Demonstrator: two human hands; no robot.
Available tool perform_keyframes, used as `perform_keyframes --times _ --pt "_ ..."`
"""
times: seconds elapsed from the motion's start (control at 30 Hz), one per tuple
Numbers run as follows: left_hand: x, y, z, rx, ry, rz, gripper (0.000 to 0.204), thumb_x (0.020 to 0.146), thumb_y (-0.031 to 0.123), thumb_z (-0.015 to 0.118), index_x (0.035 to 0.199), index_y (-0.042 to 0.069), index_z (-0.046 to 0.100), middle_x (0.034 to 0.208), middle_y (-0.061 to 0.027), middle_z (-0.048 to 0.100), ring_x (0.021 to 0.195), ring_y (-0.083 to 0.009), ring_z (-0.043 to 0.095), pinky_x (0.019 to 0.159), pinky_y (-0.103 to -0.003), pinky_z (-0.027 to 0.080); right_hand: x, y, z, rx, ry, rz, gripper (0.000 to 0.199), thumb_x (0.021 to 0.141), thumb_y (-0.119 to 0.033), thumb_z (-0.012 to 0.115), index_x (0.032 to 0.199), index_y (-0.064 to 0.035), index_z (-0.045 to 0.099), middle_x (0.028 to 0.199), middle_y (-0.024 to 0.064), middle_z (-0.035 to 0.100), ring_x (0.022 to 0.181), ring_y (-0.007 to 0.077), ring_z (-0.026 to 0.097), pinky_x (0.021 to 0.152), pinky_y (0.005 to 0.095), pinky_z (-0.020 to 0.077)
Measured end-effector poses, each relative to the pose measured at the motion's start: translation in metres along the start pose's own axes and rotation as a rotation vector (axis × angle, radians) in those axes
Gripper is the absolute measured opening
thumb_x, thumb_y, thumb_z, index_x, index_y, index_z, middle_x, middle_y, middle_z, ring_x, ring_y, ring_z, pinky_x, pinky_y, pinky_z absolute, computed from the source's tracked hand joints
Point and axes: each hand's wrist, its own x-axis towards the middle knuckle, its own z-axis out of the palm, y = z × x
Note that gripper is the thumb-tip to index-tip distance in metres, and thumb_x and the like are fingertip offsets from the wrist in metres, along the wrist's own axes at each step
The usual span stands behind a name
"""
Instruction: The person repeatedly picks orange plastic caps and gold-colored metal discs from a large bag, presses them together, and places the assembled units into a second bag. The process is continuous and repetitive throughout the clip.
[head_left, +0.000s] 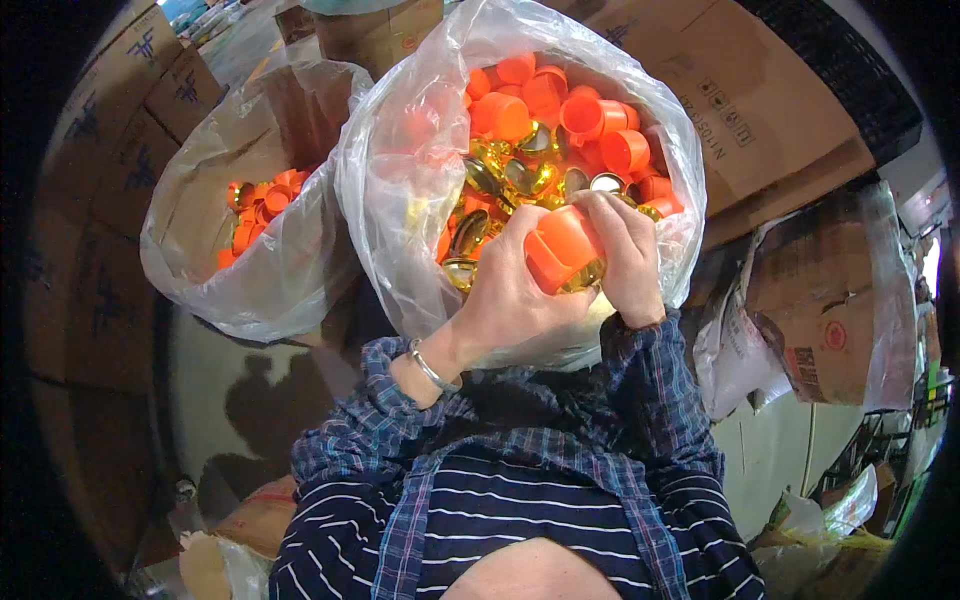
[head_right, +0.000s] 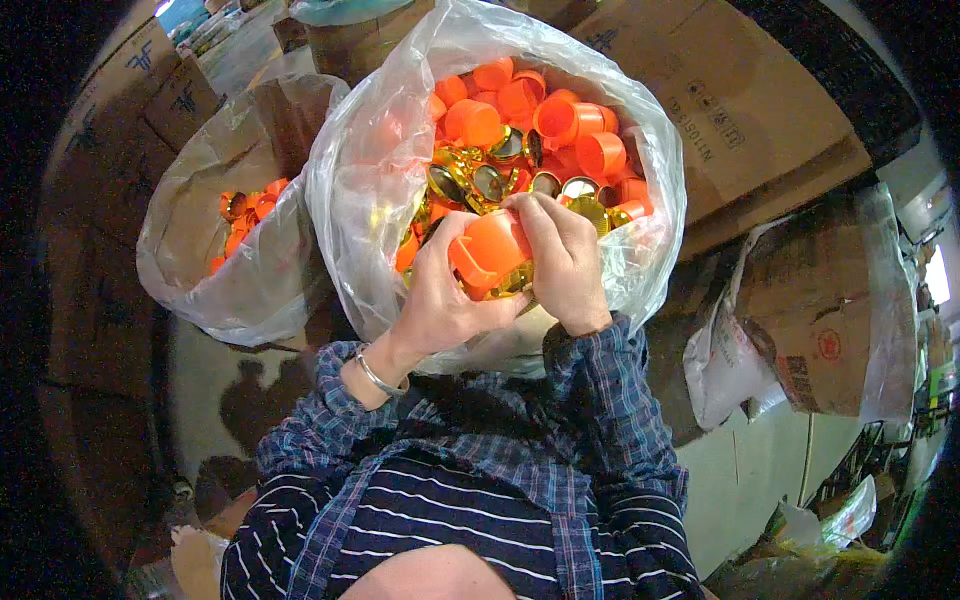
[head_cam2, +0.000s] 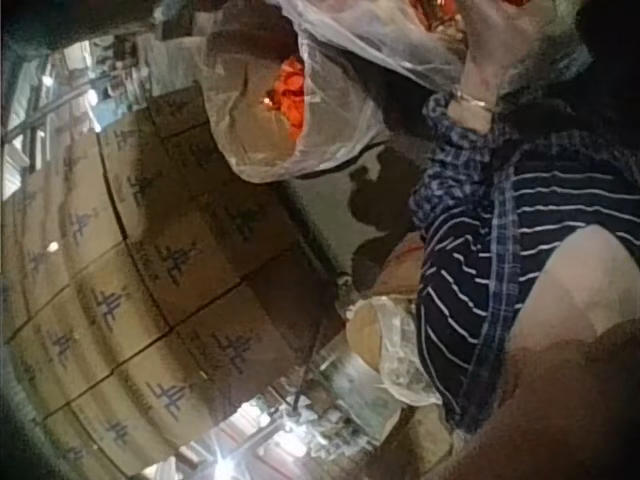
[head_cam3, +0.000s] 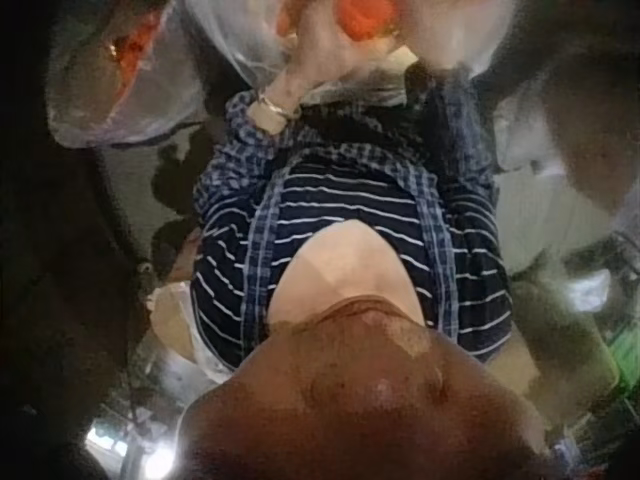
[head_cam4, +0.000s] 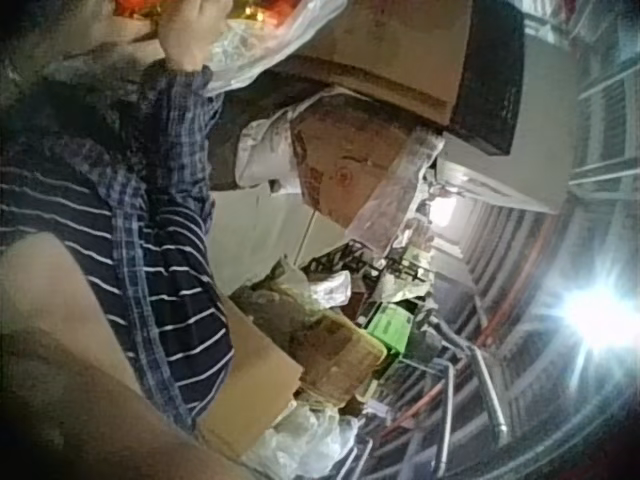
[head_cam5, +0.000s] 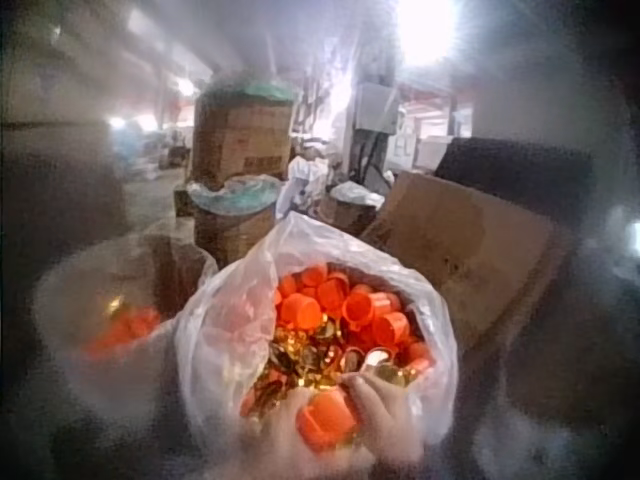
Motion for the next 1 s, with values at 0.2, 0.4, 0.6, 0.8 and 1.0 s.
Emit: perform_keyframes --times 0.2,0.4,0.6,0.8,1.0 --pt "0.000 -0.005 0.004 -0.013 0.019 -0.031 0.062 0.067 0.014 0.088 0.116 0.003 0.052 0.104 -0.0086 0.061 0.093 -0.0161 0.062 0.083 -0.032 0.051 0.009 0.009 0.005 0.300 -0.033 0.082 0.042 0.105 -0.032 0.046 0.103 0.0040 0.068 0.095 0.0071 0.068 0.089 0.0135 0.063 0.085 0.0273 0.0488" --pt "0.001 -0.012 0.008 0.175 0.083 0.135 0.070 0.069 0.023 0.089 0.121 0.004 0.047 0.106 -0.0184 0.063 0.095 -0.0322 0.068 0.081 -0.040 0.055 0.012 0.024 0.011 0.682 0.112 0.270 0.060 0.107 -0.049 0.035 0.114 0.0025 0.064 0.109 0.0098 0.066 0.102 0.0167 0.061 0.096 0.0308 0.0478" --pt "0.004 -0.017 -0.003 0.050 -0.046 0.022 0.070 0.070 0.027 0.088 0.122 0.003 0.048 0.108 -0.0178 0.063 0.098 -0.0303 0.066 0.084 -0.039 0.054 -0.001 0.022 0.007 0.205 0.118 -0.024 0.044 0.106 -0.033 0.042 0.110 0.0026 0.068 0.103 0.0071 0.067 0.097 0.0139 0.060 0.090 0.0280 0.0455" --pt "0.003 0.003 -0.006 0.024 -0.060 -0.046 0.064 0.065 0.018 0.088 0.115 0.003 0.053 0.104 -0.0086 0.060 0.095 -0.0168 0.061 0.085 -0.032 0.050 -0.002 -0.008 -0.003 0.086 -0.055 0.077 0.037 0.105 -0.029 0.045 0.108 0.0024 0.064 0.098 0.0052 0.063 0.093 0.0116 0.057 0.085 0.0267 0.0452" --pt "-0.002 0.010 -0.007 0.073 -0.080 0.040 0.062 0.070 0.026 0.084 0.115 0.003 0.050 0.099 -0.0145 0.064 0.087 -0.0274 0.066 0.080 -0.036 0.054 -0.015 -0.012 0.001 0.070 0.046 0.032 0.036 0.105 -0.023 0.044 0.099 0.0049 0.065 0.087 0.0047 0.065 0.082 0.0120 0.059 0.078 0.0271 0.0472"
